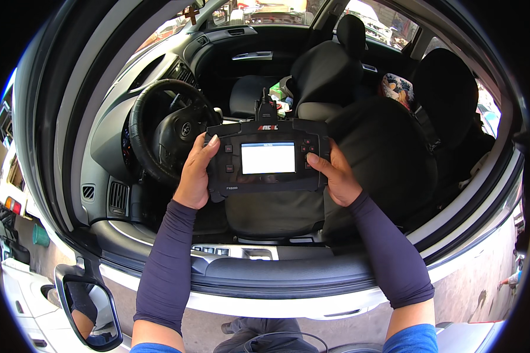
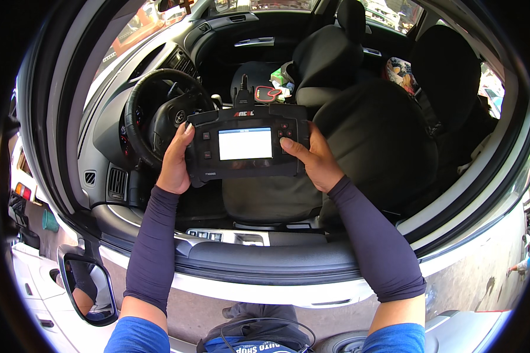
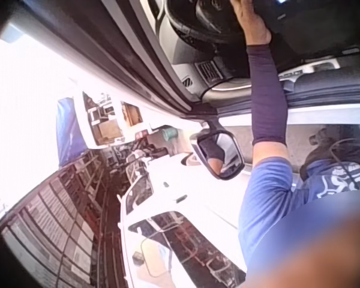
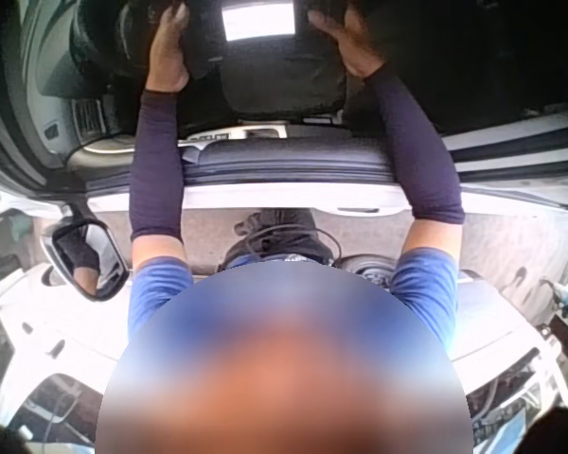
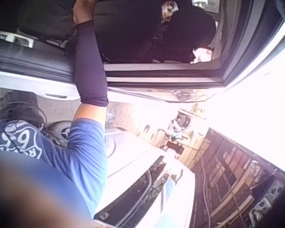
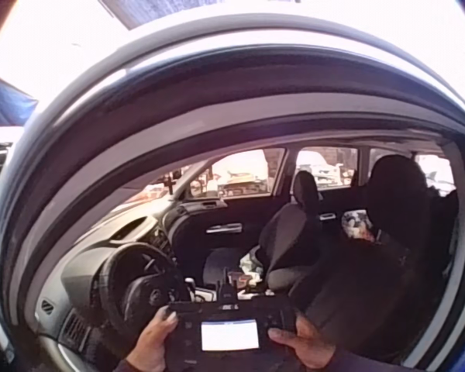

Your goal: The person sits in the driver seat of a white car, starts the engine, and uses a handheld diagnostic scanner to read vehicle data. They briefly handle a paper document and then continue operating the scanner while seated.

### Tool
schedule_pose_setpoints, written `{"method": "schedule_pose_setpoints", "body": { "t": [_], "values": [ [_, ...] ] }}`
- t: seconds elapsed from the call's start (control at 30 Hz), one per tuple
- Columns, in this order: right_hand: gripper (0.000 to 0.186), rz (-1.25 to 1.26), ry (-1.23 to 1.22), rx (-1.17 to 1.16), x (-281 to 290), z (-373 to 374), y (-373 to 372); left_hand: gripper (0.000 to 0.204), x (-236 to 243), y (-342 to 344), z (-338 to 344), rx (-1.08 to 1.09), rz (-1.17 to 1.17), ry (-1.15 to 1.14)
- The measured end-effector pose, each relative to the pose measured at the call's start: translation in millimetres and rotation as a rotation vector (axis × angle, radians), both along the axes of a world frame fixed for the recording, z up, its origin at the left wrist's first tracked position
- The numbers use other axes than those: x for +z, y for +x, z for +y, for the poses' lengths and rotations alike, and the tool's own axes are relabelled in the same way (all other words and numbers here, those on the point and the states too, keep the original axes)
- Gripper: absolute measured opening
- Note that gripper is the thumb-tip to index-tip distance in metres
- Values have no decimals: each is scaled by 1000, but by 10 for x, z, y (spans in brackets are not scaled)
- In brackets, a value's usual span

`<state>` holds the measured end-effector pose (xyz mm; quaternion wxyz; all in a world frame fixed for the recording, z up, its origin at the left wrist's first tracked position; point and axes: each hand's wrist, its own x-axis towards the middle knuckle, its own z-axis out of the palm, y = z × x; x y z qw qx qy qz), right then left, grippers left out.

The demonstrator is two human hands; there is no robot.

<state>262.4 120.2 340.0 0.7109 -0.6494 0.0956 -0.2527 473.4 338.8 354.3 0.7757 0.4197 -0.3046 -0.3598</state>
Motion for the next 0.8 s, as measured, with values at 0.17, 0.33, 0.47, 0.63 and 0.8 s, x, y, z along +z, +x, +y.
{"method": "schedule_pose_setpoints", "body": {
  "t": [0.17, 0.33, 0.47, 0.63, 0.8],
  "values": [
    [56, 6, -12, 2, -6, 3, 2, 33, 30, -26, 8, -6, -9, 5],
    [59, 1, 5, 5, 3, 2, 4, 33, 49, -40, 5, 6, -12, 16],
    [59, 5, 23, 4, 6, 8, -3, 33, 41, -28, 3, -3, -13, 4],
    [60, 8, 5, 0, 3, 5, 2, 31, 36, -26, 10, -12, 0, 0],
    [61, 10, 29, 1, 10, 18, -5, 32, 44, -33, 8, -3, -2, -1]
  ]
}}
